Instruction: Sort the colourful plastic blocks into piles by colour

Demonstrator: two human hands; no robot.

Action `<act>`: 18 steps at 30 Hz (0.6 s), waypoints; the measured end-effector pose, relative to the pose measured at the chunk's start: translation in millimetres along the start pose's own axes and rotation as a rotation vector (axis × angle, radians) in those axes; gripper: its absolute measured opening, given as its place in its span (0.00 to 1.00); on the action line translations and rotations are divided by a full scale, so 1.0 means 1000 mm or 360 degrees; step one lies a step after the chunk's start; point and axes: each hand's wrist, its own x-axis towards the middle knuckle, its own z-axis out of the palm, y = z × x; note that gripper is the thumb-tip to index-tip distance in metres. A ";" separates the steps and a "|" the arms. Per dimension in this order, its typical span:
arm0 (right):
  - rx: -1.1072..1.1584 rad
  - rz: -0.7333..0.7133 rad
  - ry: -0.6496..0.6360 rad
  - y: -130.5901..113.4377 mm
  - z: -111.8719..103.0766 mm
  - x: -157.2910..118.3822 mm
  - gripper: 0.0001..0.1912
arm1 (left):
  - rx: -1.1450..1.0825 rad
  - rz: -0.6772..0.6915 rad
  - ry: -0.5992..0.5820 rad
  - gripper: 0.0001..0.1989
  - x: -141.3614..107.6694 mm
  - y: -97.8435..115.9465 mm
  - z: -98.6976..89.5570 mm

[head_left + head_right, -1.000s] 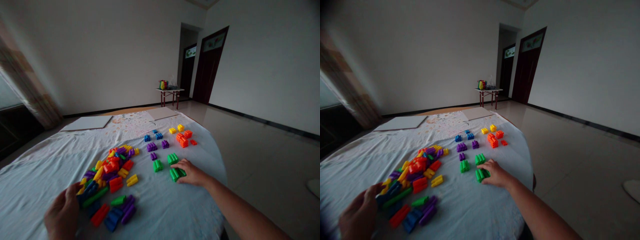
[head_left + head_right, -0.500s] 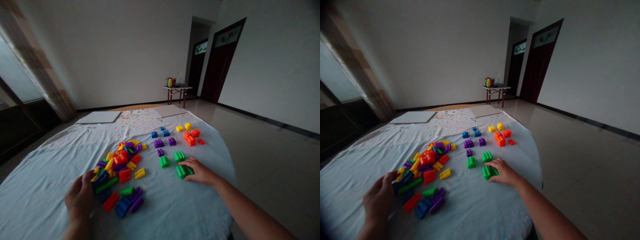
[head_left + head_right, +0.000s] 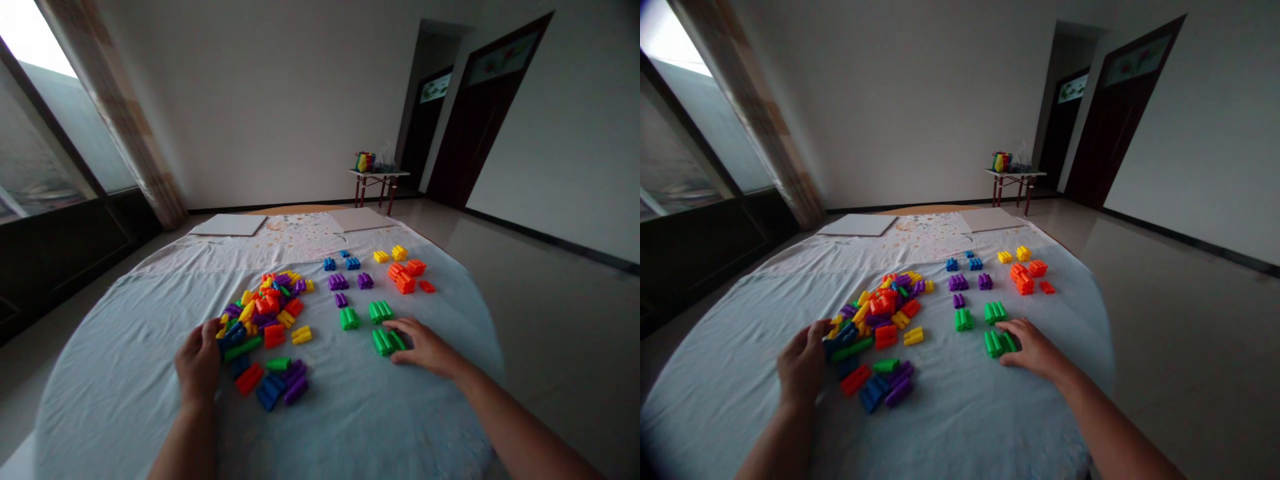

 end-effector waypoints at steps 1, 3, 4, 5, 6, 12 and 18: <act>0.0003 -0.0002 0.0027 -0.001 -0.001 -0.002 0.31 | -0.0002 0.0007 0.0006 0.20 0.000 0.000 0.000; 0.0012 -0.0022 0.0119 -0.007 -0.004 -0.005 0.31 | -0.0009 0.0018 0.0017 0.21 0.000 0.000 0.000; 0.0017 -0.0042 0.0182 -0.013 -0.004 -0.006 0.30 | -0.0014 0.0021 0.0023 0.22 0.001 -0.001 0.000; 0.0024 -0.0067 0.0249 -0.022 -0.004 -0.006 0.27 | -0.0019 0.0025 0.0028 0.22 0.001 -0.002 0.000; 0.0034 -0.0101 0.0299 -0.034 -0.001 -0.004 0.23 | -0.0021 0.0028 0.0034 0.22 0.002 -0.003 0.001; 0.0127 -0.0538 0.0039 -0.133 0.053 0.028 0.13 | 0.0132 0.0063 0.0111 0.23 0.011 -0.014 -0.003; -0.0043 -0.0641 -0.0242 -0.177 0.115 0.060 0.19 | 0.0406 0.0128 0.0070 0.19 0.017 -0.025 -0.007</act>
